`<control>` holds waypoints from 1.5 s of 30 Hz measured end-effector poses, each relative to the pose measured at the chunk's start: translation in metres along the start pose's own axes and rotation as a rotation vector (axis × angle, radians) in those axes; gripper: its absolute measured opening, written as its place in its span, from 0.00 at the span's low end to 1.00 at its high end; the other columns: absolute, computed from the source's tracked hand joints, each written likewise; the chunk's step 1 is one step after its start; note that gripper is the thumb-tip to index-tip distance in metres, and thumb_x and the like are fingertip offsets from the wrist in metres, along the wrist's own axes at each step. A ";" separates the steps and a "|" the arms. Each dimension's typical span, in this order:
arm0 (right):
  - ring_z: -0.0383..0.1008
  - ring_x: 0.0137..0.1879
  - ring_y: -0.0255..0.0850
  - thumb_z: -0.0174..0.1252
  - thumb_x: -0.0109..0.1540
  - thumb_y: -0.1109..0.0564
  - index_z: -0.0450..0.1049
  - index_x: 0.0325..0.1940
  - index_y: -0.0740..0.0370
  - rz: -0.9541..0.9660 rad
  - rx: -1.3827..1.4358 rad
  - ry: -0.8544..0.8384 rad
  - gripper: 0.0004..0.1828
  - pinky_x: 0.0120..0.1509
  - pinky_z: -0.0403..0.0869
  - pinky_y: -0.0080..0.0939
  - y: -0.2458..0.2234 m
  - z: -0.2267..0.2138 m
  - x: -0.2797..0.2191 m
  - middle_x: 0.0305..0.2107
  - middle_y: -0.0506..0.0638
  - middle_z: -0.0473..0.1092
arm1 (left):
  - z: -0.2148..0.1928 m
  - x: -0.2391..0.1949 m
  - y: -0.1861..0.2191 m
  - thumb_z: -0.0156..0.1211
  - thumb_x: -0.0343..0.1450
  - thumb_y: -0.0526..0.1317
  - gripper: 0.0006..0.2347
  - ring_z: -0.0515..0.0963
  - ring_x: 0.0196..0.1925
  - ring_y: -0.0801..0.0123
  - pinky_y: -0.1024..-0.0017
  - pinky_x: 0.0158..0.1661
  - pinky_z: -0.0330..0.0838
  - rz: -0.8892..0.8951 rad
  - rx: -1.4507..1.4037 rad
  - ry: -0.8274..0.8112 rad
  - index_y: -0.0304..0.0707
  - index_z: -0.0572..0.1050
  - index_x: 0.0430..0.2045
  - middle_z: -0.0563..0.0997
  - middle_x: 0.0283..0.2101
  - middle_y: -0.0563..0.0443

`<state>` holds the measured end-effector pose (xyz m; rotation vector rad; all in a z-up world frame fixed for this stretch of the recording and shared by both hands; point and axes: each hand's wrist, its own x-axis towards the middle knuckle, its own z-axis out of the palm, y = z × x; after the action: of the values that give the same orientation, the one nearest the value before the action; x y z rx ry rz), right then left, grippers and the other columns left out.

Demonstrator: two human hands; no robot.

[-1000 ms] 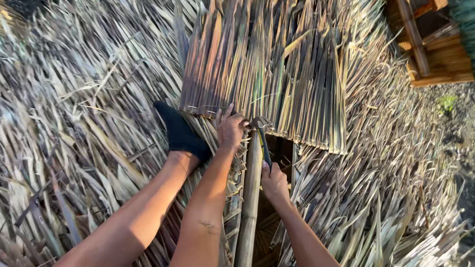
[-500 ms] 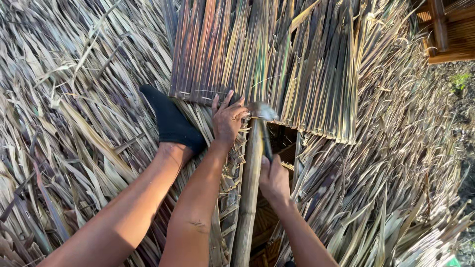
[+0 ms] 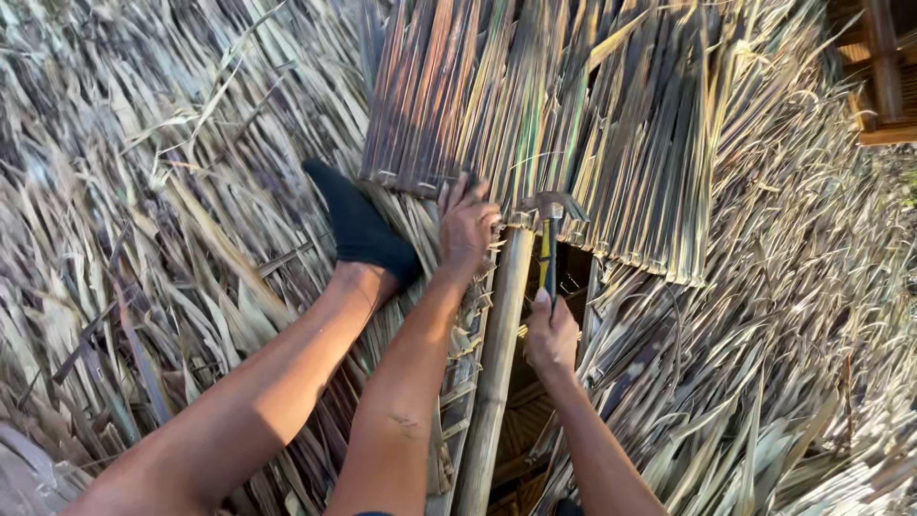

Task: The person hammers nails into dried palm-leaf roofing panels to secure them to a bamboo frame. They repeatedly pick up nails, position panels, and strike nails with a hammer while working on the roof surface.

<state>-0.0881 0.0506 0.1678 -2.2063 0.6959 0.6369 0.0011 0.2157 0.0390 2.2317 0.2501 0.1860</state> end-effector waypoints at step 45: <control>0.64 0.18 0.34 0.43 0.71 0.40 0.66 0.40 0.63 -0.027 -0.164 -0.118 0.22 0.20 0.63 0.35 -0.046 -0.011 0.004 0.16 0.46 0.65 | 0.015 0.067 -0.193 0.65 0.74 0.56 0.19 0.78 0.50 0.52 0.50 0.52 0.76 -1.162 0.142 -0.354 0.39 0.80 0.45 0.78 0.50 0.43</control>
<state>-0.0533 0.0684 0.1949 -2.3016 0.5695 0.8293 0.0468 0.3388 -0.1184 1.8612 1.3044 -0.8519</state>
